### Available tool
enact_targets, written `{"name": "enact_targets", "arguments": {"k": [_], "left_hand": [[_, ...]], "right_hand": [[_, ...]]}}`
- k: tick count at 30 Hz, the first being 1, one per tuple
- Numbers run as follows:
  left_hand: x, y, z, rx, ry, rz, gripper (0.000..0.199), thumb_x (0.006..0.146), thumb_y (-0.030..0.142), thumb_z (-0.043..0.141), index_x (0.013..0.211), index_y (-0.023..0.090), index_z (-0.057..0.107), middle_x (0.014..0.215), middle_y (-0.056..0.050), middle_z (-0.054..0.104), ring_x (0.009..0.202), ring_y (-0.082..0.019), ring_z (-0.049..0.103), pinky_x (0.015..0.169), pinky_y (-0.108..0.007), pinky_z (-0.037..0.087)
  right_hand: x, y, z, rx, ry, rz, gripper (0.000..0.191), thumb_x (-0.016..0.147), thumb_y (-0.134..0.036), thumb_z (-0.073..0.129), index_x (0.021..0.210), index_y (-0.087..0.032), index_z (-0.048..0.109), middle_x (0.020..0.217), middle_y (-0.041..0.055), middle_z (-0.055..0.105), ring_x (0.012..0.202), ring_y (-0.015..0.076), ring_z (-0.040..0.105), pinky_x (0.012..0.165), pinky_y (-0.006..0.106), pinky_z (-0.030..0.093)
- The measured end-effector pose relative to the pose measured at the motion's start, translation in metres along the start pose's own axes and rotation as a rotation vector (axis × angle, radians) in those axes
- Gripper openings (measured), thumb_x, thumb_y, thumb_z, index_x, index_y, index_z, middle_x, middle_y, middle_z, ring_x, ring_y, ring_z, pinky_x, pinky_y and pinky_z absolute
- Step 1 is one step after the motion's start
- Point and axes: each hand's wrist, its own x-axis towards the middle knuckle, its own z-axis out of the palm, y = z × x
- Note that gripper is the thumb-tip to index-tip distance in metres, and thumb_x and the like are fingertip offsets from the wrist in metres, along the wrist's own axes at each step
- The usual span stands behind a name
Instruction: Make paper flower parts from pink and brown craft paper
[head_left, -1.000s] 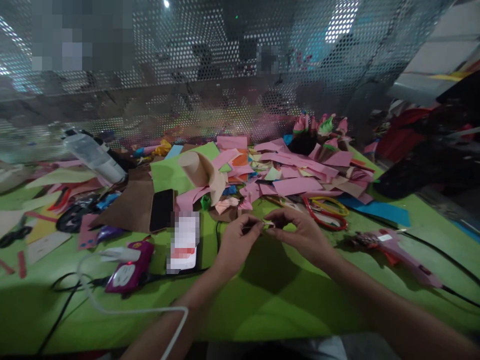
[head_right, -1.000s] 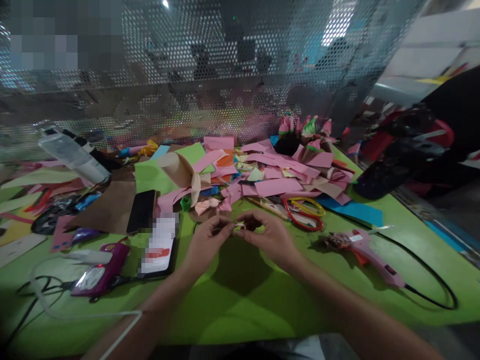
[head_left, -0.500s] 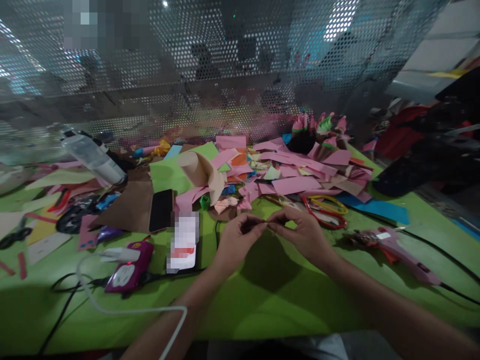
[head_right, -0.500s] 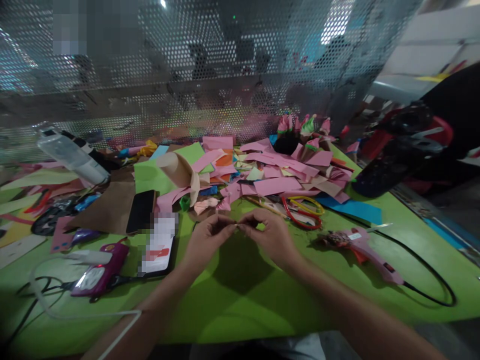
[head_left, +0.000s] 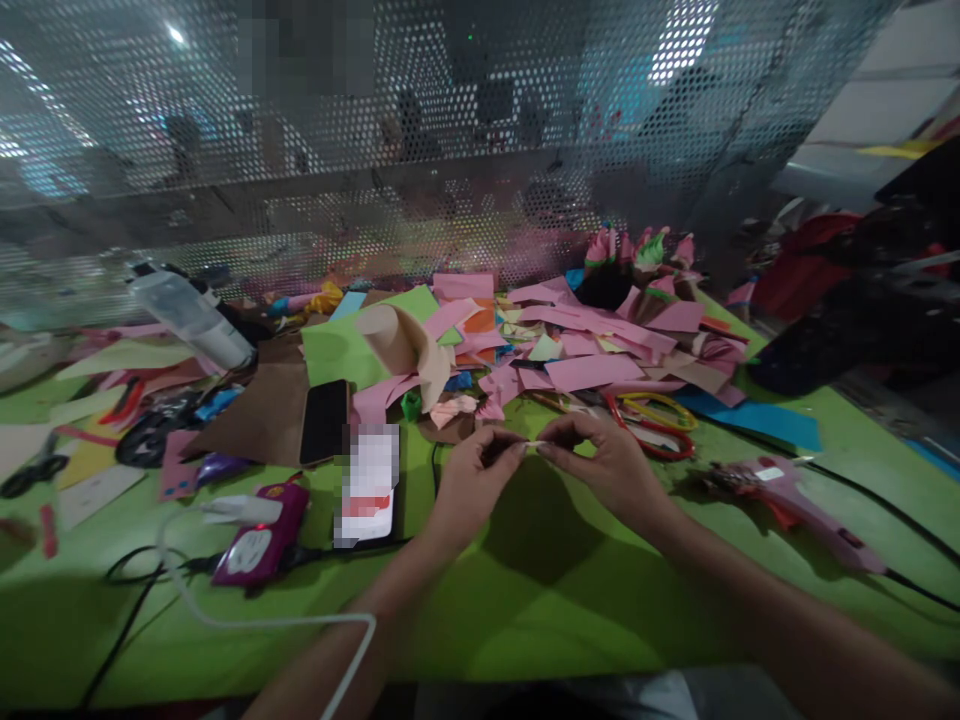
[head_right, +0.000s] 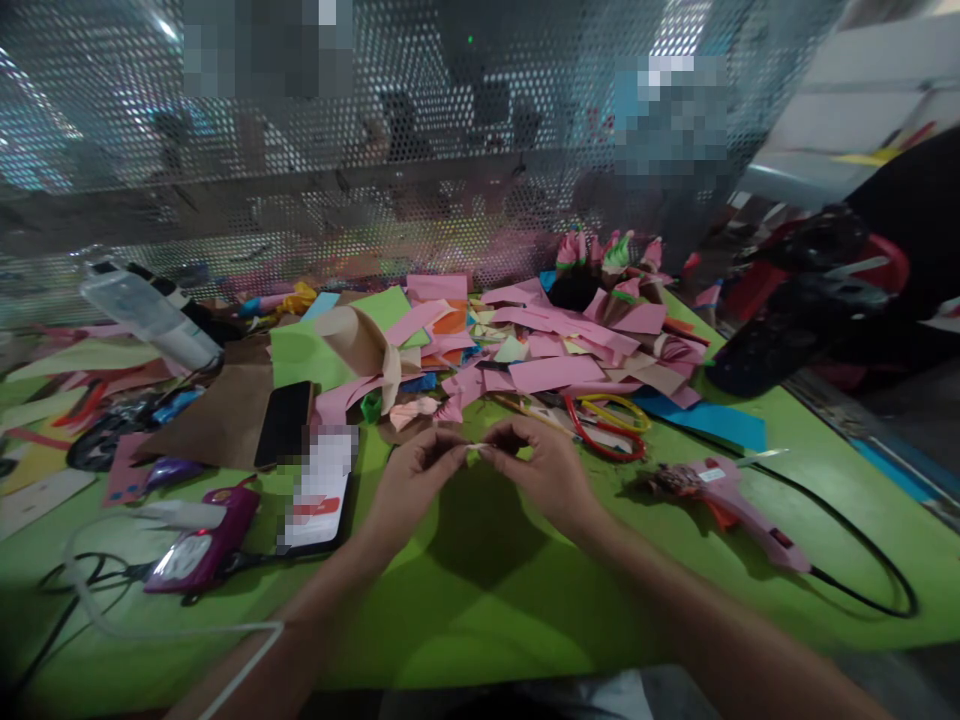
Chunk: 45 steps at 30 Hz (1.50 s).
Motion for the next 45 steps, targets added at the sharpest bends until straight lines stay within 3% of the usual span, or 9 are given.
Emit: {"name": "enact_targets", "arguments": {"k": [12,19,26,36,41,45], "left_hand": [[-0.0018,-0.0004,-0.0001,0.006,-0.001,0.029,0.011,0.080,0.030,0.068,0.080,0.018,0.069,0.077,-0.002,0.070,0.077,-0.017,0.064,0.073,-0.028,0.051],[-0.0003,0.0023,-0.0019,0.001,-0.015,0.016,0.018,0.080,0.032,0.067,0.090,0.018,0.073,0.087,-0.005,0.075,0.083,-0.019,0.067,0.075,-0.030,0.052],[0.0009,-0.0016,-0.0048,0.096,0.036,0.049,0.014,0.078,0.031,0.067,0.077,0.017,0.070,0.073,-0.002,0.070,0.072,-0.017,0.062,0.067,-0.027,0.048],[-0.0004,0.0033,-0.0040,0.126,0.046,-0.022,0.027,0.083,0.042,0.063,0.081,0.018,0.076,0.068,-0.003,0.071,0.067,-0.018,0.062,0.063,-0.027,0.047],[-0.0008,0.0055,-0.0042,0.081,0.011,-0.021,0.017,0.078,0.031,0.069,0.087,0.018,0.075,0.082,-0.004,0.074,0.078,-0.019,0.066,0.071,-0.028,0.051],[-0.0015,0.0050,-0.0037,0.117,0.031,0.003,0.012,0.078,0.029,0.068,0.077,0.018,0.072,0.075,-0.003,0.072,0.073,-0.018,0.064,0.067,-0.027,0.050]], "right_hand": [[-0.0006,-0.0002,0.0013,-0.087,-0.001,-0.038,0.014,0.083,-0.034,0.067,0.078,-0.022,0.071,0.075,0.0032,0.072,0.072,0.0203,0.064,0.067,0.033,0.050],[0.0003,0.0006,0.0027,-0.106,-0.002,-0.046,0.016,0.087,-0.034,0.065,0.082,-0.021,0.072,0.078,0.0046,0.073,0.073,0.0200,0.065,0.067,0.032,0.050],[0.0010,-0.0007,0.0047,-0.084,-0.009,-0.063,0.015,0.085,-0.034,0.067,0.083,-0.020,0.072,0.078,0.0041,0.073,0.073,0.0196,0.066,0.067,0.031,0.051],[0.0006,0.0028,0.0039,-0.035,0.015,-0.029,0.015,0.081,-0.029,0.068,0.092,-0.019,0.071,0.080,0.0049,0.074,0.072,0.0197,0.067,0.066,0.032,0.053],[0.0013,0.0017,0.0021,-0.084,0.021,-0.036,0.009,0.081,-0.028,0.067,0.080,-0.020,0.069,0.073,0.0025,0.071,0.068,0.0181,0.064,0.064,0.030,0.050],[0.0010,0.0014,0.0018,-0.094,0.032,-0.035,0.009,0.081,-0.029,0.067,0.080,-0.021,0.071,0.075,0.0031,0.072,0.070,0.0196,0.065,0.067,0.032,0.049]]}}
